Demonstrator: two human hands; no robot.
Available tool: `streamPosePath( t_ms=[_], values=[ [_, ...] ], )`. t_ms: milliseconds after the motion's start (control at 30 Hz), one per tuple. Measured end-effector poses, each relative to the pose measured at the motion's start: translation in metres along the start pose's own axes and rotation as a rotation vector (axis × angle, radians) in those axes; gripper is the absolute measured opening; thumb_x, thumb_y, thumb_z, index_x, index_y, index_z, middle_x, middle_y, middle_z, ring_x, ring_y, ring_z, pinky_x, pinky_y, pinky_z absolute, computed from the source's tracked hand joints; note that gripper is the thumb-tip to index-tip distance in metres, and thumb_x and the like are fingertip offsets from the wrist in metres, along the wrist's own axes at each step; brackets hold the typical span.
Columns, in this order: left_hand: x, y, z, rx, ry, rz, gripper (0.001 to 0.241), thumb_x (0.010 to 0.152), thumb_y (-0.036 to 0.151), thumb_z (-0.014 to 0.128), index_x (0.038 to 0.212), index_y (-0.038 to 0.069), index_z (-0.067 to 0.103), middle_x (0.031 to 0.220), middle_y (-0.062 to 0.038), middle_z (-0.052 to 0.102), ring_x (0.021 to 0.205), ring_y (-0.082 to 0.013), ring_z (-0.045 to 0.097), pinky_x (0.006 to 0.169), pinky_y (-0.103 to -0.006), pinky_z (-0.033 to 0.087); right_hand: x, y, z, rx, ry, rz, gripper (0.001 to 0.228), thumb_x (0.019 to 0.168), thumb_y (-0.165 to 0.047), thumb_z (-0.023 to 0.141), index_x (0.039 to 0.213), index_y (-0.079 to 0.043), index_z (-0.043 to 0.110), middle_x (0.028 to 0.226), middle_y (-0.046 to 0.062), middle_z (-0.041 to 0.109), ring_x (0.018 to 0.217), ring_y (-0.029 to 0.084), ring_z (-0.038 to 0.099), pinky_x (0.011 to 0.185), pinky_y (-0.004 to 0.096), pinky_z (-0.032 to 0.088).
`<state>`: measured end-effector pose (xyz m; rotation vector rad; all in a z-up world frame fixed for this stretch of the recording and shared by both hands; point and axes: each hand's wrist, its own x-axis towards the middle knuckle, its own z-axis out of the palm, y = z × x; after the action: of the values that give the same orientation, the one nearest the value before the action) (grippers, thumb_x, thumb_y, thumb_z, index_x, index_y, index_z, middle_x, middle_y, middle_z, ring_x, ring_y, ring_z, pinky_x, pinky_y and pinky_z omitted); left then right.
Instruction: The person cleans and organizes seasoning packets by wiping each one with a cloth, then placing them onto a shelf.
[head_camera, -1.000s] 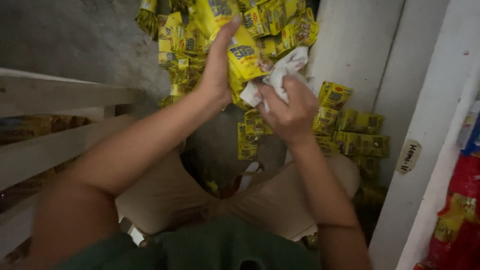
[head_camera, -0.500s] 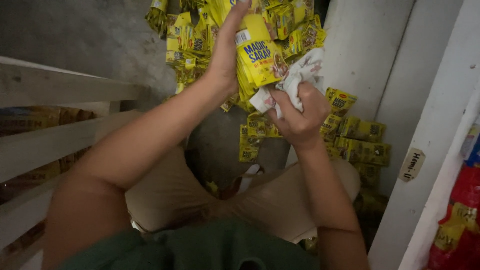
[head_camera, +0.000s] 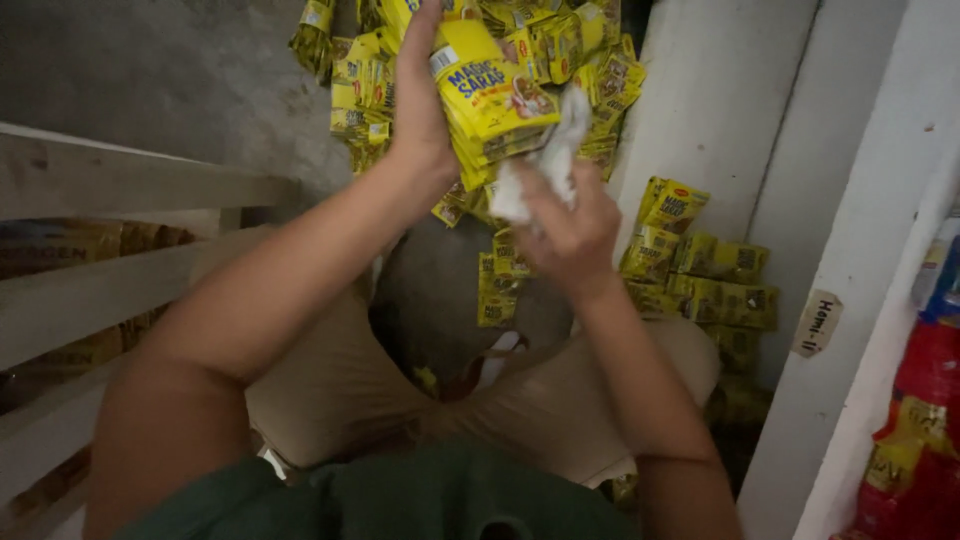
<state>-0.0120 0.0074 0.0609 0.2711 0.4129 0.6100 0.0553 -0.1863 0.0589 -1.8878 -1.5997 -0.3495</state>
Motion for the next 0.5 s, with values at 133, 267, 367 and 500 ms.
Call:
streamPosePath(
  t_ms=[133, 267, 367, 500],
  values=[
    [-0.002, -0.006, -0.009, 0.039, 0.035, 0.025, 0.043, 0.097, 0.044, 0.065, 0.112, 0.005, 0.061, 0.091, -0.014, 0.069, 0.080, -0.0281, 0.071, 0.078, -0.0430, 0.061, 0.010, -0.018, -0.016, 0.006, -0.094, -0.156, 0.044, 0.083, -0.021, 0.081, 0.127, -0.019, 0.076, 0.104, 0.009, 0.064, 0.082, 0.023, 0.068, 0.067, 0.038, 0.059],
    [0.007, -0.002, -0.009, 0.051, 0.059, -0.019, 0.045, 0.088, 0.050, 0.063, 0.103, 0.007, 0.061, 0.083, -0.018, 0.071, 0.070, -0.0299, 0.071, 0.070, -0.0454, 0.062, 0.009, 0.009, -0.001, -0.013, 0.029, -0.076, 0.036, 0.090, -0.033, 0.084, 0.119, -0.014, 0.075, 0.109, 0.023, 0.068, 0.077, 0.020, 0.070, 0.058, 0.031, 0.059],
    [0.007, 0.001, -0.008, 0.042, -0.062, -0.024, 0.055, 0.094, 0.052, 0.064, 0.105, -0.002, 0.061, 0.087, -0.019, 0.070, 0.075, -0.0304, 0.071, 0.075, -0.0461, 0.062, -0.002, 0.036, -0.001, 0.007, -0.002, 0.074, 0.034, 0.088, -0.023, 0.089, 0.115, -0.007, 0.075, 0.096, 0.017, 0.070, 0.071, 0.020, 0.069, 0.053, 0.030, 0.060],
    [0.007, -0.003, -0.007, 0.011, 0.016, -0.013, 0.052, 0.092, 0.052, 0.061, 0.105, 0.001, 0.062, 0.085, -0.018, 0.071, 0.074, -0.0297, 0.071, 0.074, -0.0456, 0.061, -0.001, 0.029, -0.010, 0.377, 0.095, 0.303, 0.034, 0.103, -0.011, 0.079, 0.131, 0.005, 0.065, 0.111, 0.017, 0.072, 0.093, 0.023, 0.077, 0.075, 0.031, 0.064]
  ],
)
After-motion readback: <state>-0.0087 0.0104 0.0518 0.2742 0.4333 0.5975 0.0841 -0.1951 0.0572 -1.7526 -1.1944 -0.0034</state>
